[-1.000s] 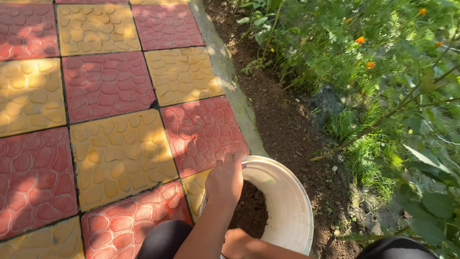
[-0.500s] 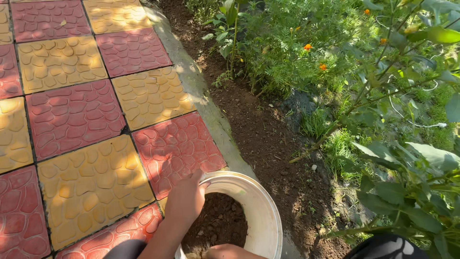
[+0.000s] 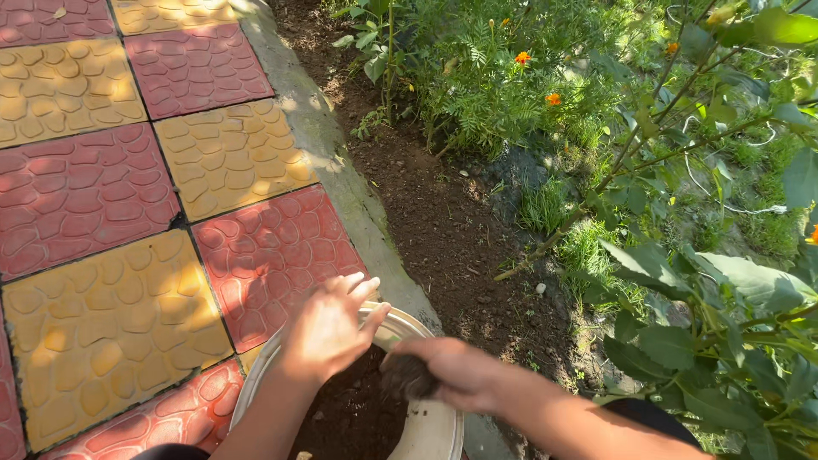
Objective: The person takes handfuls of soil from a white bucket and spreads it by hand onto the ground around the base of plants.
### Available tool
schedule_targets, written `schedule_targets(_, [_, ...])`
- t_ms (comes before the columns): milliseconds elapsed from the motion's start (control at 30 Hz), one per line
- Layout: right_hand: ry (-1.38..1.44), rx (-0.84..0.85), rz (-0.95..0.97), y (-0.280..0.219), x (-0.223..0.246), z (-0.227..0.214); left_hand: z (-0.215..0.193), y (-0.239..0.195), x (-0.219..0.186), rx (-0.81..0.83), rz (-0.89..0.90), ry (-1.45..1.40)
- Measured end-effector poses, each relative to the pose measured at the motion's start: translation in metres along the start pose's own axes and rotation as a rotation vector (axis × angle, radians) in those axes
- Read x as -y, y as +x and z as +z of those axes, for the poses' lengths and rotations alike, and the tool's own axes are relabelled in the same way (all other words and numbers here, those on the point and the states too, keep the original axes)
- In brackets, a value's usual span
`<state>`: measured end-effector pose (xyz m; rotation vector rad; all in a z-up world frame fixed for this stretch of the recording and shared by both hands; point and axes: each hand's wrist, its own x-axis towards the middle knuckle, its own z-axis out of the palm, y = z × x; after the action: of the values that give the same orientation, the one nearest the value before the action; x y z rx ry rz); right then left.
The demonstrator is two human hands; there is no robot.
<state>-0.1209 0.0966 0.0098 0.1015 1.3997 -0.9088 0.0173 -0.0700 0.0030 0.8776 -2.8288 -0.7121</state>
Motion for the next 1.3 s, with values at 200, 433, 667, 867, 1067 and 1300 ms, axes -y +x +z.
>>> schedule_targets(200, [0.006,-0.197,-0.172,-0.057,0.108,-0.045,-0.023,0.006,-0.007,0.153,-0.075,-0.139])
schedule_targets(433, [0.065,-0.333,-0.316,0.006,0.118,-0.14,-0.026,0.006,-0.01,0.188,-0.111,-0.074])
schedule_targets(667, [-0.246,-0.421,-0.302,0.035,0.129,-0.157,-0.023,0.002,-0.008,0.21,-0.138,-0.111])
schedule_targets(867, [-0.922,-0.691,-0.35,0.077,0.132,-0.181,-0.036,0.0,-0.013,0.205,-0.157,-0.096])
schedule_targets(1067, [-1.113,-0.682,-0.434,0.106,0.12,-0.197,-0.037,-0.002,-0.012,0.212,-0.165,-0.109])
schedule_targets(1300, [-1.348,-0.556,-0.258,0.11,0.104,-0.229,-0.051,-0.002,-0.019,0.231,-0.15,-0.102])
